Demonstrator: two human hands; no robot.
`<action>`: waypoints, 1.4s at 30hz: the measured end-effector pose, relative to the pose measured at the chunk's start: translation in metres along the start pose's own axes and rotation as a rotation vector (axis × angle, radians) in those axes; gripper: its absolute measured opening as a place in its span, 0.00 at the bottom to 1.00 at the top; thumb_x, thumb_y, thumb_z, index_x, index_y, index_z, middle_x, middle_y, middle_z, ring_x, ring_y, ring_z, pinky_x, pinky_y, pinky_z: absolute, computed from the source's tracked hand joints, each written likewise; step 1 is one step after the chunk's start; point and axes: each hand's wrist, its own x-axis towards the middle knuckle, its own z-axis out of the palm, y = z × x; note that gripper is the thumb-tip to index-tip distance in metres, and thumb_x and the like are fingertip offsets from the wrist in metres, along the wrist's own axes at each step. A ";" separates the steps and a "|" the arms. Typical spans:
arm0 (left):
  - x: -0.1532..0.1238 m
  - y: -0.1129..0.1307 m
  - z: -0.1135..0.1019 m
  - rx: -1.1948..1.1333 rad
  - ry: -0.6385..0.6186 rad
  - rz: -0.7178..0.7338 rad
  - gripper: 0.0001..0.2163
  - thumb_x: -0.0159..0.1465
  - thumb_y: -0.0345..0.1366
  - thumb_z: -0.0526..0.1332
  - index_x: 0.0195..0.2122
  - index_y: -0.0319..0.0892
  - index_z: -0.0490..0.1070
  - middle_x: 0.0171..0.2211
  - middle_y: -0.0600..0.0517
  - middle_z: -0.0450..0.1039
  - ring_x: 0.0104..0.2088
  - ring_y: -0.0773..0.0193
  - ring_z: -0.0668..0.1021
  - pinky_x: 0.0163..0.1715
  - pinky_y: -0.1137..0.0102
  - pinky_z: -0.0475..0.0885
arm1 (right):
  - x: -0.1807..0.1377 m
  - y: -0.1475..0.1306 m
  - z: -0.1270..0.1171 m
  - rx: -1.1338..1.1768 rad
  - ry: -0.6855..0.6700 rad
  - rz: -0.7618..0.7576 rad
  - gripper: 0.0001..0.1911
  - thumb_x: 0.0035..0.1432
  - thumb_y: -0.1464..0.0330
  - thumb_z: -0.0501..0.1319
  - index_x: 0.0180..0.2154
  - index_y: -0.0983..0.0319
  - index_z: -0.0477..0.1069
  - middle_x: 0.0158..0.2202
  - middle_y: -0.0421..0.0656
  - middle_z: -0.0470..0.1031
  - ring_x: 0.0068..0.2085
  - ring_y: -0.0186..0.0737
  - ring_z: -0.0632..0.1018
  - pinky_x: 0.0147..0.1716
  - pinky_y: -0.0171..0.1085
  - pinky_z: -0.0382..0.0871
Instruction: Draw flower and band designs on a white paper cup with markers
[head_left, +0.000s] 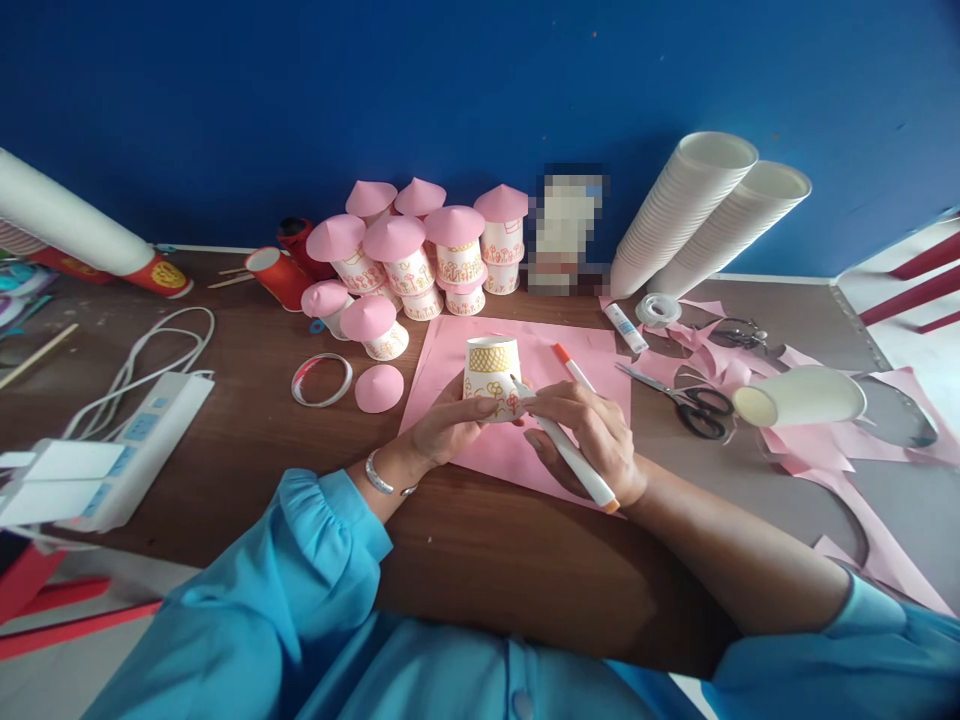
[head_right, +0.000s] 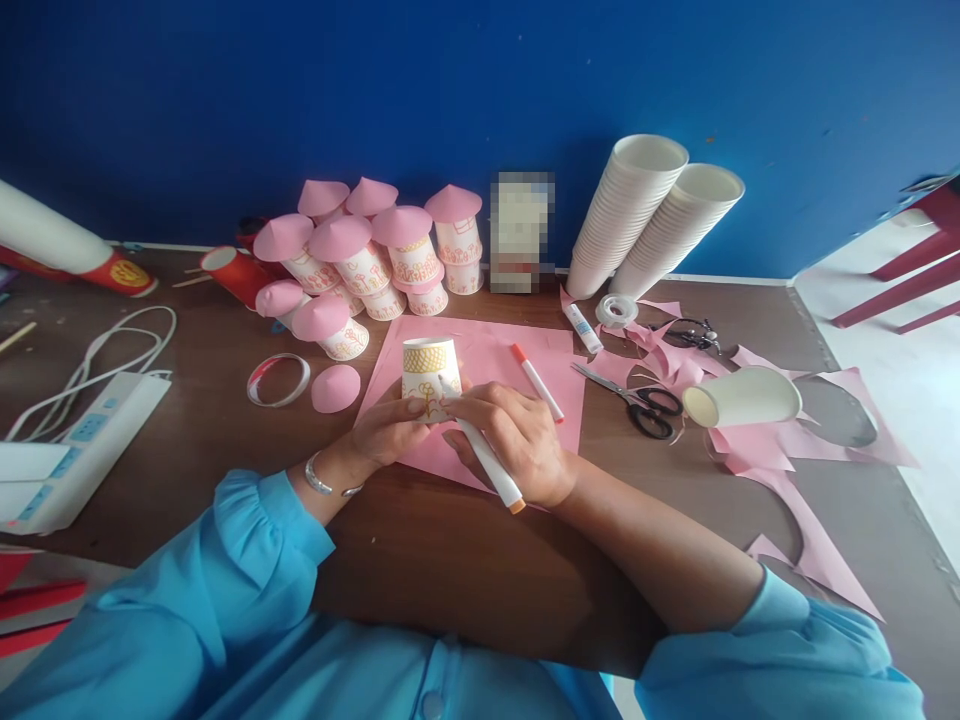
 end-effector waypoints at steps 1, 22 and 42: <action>0.000 -0.001 -0.001 0.004 -0.005 0.001 0.17 0.57 0.42 0.76 0.44 0.40 0.79 0.38 0.48 0.83 0.38 0.57 0.83 0.42 0.64 0.77 | 0.000 0.000 0.000 0.001 -0.001 0.003 0.12 0.72 0.71 0.61 0.55 0.64 0.73 0.37 0.47 0.81 0.35 0.41 0.83 0.32 0.37 0.80; -0.001 -0.001 0.000 0.013 -0.034 0.018 0.17 0.58 0.41 0.77 0.45 0.40 0.79 0.36 0.49 0.81 0.39 0.59 0.81 0.43 0.65 0.76 | 0.001 -0.002 0.003 0.001 -0.006 -0.002 0.14 0.71 0.72 0.60 0.57 0.63 0.71 0.38 0.47 0.81 0.35 0.42 0.82 0.31 0.39 0.80; -0.001 -0.001 0.001 0.017 0.004 0.008 0.17 0.56 0.42 0.77 0.43 0.39 0.80 0.35 0.49 0.81 0.36 0.59 0.81 0.41 0.66 0.74 | 0.003 0.000 0.004 -0.039 0.015 0.018 0.12 0.71 0.73 0.60 0.55 0.61 0.72 0.37 0.45 0.82 0.34 0.41 0.83 0.31 0.38 0.80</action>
